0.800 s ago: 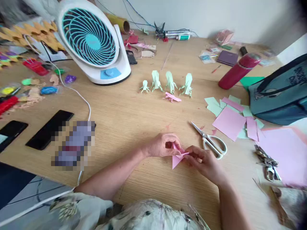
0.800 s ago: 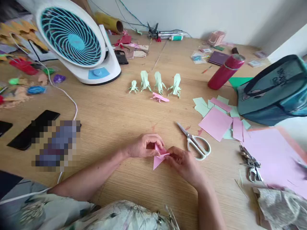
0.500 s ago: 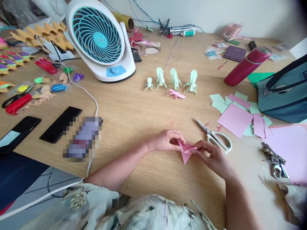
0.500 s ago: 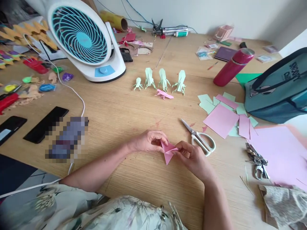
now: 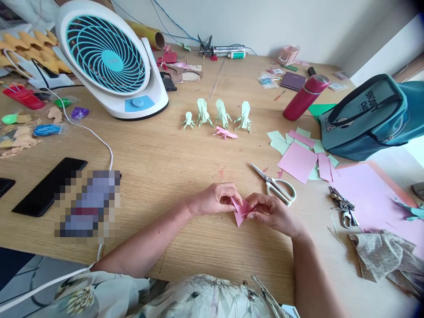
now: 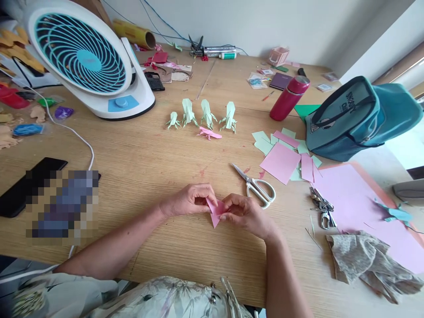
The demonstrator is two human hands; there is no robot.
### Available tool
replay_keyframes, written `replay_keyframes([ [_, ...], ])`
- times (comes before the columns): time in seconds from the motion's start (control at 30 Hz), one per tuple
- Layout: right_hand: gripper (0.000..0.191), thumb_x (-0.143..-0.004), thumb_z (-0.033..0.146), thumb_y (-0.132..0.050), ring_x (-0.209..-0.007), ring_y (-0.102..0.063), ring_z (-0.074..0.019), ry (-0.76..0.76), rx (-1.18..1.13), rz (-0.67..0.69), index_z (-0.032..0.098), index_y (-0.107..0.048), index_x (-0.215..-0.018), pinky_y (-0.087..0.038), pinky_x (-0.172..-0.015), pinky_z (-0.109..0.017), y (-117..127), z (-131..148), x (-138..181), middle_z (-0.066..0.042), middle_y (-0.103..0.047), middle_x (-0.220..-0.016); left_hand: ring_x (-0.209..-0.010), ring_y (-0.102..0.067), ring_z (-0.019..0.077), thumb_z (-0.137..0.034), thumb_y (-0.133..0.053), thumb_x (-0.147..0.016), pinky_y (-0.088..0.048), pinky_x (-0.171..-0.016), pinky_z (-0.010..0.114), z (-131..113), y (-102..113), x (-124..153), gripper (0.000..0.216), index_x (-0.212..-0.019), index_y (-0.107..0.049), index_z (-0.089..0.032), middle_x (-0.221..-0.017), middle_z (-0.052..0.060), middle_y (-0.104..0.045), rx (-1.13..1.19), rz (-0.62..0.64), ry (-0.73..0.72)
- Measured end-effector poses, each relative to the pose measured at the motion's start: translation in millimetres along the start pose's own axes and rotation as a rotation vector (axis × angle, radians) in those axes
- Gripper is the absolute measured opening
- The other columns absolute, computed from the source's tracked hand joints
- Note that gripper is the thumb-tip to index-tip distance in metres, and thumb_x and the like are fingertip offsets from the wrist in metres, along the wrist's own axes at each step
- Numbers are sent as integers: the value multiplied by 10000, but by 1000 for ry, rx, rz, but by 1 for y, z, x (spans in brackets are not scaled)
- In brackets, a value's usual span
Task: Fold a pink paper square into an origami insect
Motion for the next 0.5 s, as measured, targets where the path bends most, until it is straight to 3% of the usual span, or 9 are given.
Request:
replay_keyframes([
  [0.2,158,-894,377,-705,-893,-631,-178,47,99,71,223,-736,-913,-511,-798,-322,-3,4,-2,-62,-658,-1032,-784,-608,132,-242,-711,-879,-471,-701,212,-3,1,1,105,-891,-750,-146,-869,65,-635,25,14,-18],
  [0.5,204,-890,399,-700,-844,-627,-187,57,168,-98,208,-707,-819,-505,-749,-324,6,-3,-2,-56,-681,-925,-777,-621,133,-265,-709,-886,-473,-683,212,6,1,3,137,-907,-747,-135,-858,64,-652,-2,-73,-64],
])
Point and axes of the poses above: each hand's wrist, its own x-axis away from the middle knuckle, its own y-axis out of the back of the hand, z = x × y, the point moved 1 cm from there along -x, towards the middle knuckle
